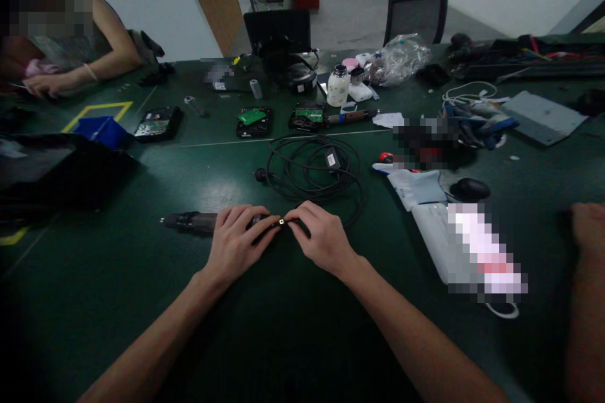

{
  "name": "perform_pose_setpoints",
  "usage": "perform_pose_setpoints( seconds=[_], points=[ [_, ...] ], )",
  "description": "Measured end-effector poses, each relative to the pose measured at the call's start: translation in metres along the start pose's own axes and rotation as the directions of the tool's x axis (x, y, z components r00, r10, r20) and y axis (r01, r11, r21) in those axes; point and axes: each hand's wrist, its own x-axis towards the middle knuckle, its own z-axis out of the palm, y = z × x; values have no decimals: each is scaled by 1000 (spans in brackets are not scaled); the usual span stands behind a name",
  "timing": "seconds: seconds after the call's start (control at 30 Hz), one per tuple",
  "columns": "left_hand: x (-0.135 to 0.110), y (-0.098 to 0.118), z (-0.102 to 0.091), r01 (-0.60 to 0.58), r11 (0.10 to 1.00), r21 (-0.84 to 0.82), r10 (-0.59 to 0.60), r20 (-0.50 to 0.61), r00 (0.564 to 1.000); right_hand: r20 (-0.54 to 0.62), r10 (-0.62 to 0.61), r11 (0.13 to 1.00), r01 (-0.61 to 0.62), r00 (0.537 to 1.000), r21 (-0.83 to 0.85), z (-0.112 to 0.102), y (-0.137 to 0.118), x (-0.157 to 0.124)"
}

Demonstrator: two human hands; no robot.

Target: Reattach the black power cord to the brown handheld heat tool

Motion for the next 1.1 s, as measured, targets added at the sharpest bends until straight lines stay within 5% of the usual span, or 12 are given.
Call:
perform_pose_setpoints(
  seconds=[0.5, 1.1],
  points=[
    [2, 3, -1, -79, 997, 13, 78, 70, 994, 53, 29, 998, -26, 998, -57, 0, -2, 1],
    [3, 1, 1, -44, 998, -48, 46, 37, 998, 84, 58, 994, -51, 995, -92, -1, -5, 2]
  ],
)
